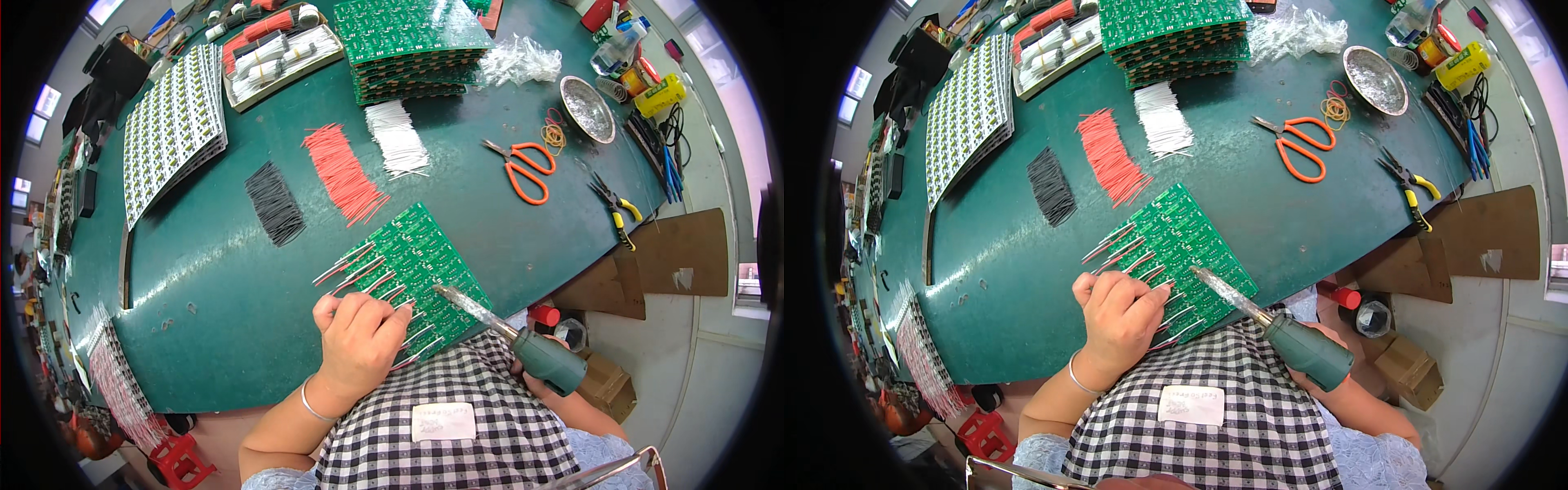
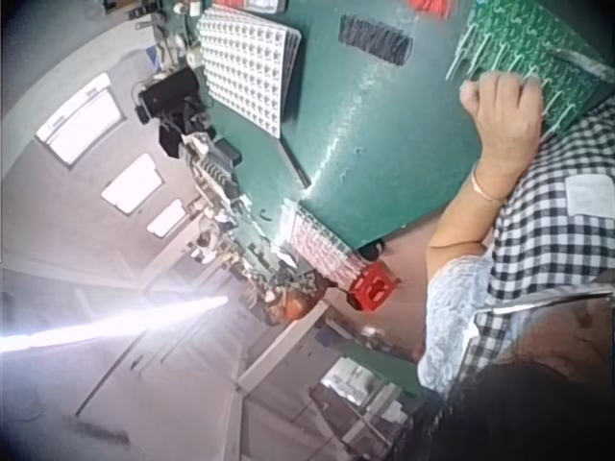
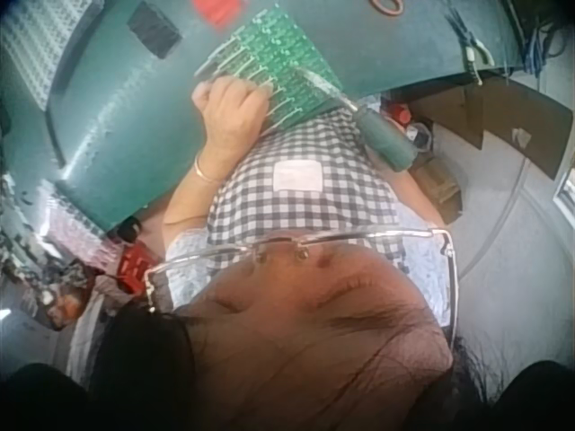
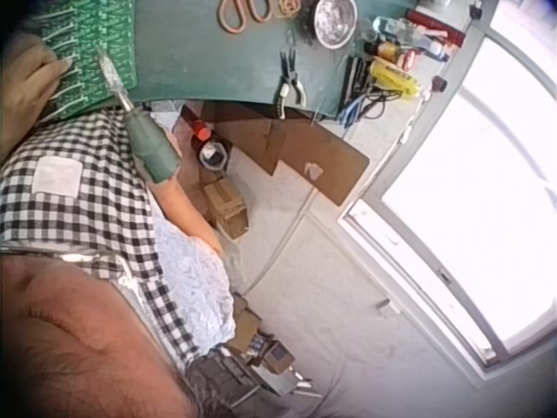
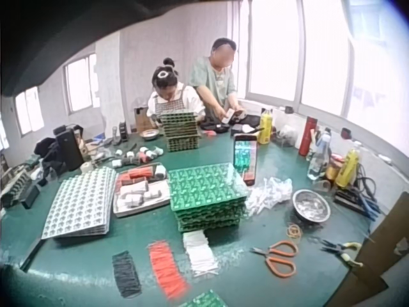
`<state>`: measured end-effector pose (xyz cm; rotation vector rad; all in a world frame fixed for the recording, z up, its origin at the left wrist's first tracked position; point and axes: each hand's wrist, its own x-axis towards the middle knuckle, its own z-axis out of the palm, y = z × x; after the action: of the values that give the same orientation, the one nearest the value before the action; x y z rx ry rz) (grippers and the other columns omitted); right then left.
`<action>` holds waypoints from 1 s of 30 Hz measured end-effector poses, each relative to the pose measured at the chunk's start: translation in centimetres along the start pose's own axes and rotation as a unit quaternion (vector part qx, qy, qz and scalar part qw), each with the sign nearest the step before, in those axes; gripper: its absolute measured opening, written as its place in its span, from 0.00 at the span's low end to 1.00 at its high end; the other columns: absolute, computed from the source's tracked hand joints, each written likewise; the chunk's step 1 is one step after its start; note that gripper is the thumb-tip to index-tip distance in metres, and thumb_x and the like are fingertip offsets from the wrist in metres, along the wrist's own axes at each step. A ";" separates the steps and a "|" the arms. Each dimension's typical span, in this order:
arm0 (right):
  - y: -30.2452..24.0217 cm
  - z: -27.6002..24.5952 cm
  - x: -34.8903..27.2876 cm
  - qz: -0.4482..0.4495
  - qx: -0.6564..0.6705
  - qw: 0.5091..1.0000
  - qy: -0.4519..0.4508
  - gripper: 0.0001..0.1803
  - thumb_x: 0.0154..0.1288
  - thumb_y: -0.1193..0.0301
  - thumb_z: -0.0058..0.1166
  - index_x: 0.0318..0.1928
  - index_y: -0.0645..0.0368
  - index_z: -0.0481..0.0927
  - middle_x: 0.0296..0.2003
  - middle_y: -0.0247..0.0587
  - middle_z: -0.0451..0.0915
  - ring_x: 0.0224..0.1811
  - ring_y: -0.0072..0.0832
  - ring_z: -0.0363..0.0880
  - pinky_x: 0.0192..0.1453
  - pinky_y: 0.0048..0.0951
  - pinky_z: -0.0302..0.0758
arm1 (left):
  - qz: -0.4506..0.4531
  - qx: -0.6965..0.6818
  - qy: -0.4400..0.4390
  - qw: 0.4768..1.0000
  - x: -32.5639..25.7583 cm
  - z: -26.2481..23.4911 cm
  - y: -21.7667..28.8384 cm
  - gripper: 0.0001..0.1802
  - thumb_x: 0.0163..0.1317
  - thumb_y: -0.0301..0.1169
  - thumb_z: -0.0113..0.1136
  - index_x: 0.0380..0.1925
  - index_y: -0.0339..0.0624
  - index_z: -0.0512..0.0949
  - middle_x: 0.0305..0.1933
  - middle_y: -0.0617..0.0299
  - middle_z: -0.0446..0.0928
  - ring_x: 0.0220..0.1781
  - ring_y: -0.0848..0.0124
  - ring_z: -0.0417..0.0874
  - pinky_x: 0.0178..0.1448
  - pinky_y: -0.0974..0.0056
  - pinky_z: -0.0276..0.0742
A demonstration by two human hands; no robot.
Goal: The person solders wires onto a circuit board using a soldering tool, positioning the wires by hand and applying the heated tool to solder the connections.
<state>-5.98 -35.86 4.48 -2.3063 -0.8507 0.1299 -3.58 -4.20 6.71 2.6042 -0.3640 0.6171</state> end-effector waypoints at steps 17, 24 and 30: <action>-2.8 -1.9 1.0 0.097 0.154 0.982 0.056 0.16 0.52 0.70 0.61 0.41 0.63 0.79 0.36 0.44 0.82 0.38 0.37 0.82 0.44 0.33 0.78 | -0.022 0.004 -0.008 1.000 -0.4 0.0 1.4 0.08 0.44 0.30 0.65 0.27 0.50 0.78 0.32 0.71 0.73 0.41 0.69 0.72 0.50 0.58 0.56; -2.5 -1.6 0.8 0.040 0.113 0.991 0.063 0.15 0.51 0.71 0.61 0.41 0.62 0.80 0.37 0.45 0.82 0.40 0.41 0.81 0.48 0.38 0.76 | -0.031 -0.001 -0.017 0.999 -0.7 0.7 1.3 0.07 0.44 0.30 0.64 0.27 0.51 0.78 0.32 0.71 0.73 0.41 0.70 0.72 0.51 0.57 0.55; -2.9 -1.5 1.0 0.049 0.112 0.991 0.061 0.16 0.50 0.71 0.62 0.41 0.62 0.79 0.38 0.44 0.82 0.40 0.40 0.81 0.48 0.37 0.76 | -0.027 0.003 -0.003 1.000 -0.7 0.9 1.5 0.08 0.41 0.28 0.65 0.24 0.51 0.77 0.30 0.71 0.73 0.40 0.69 0.72 0.50 0.58 0.56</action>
<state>-6.26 -34.46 7.57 -2.1201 -0.6281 0.1195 -4.40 -5.80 6.18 2.6122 -0.2941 0.5943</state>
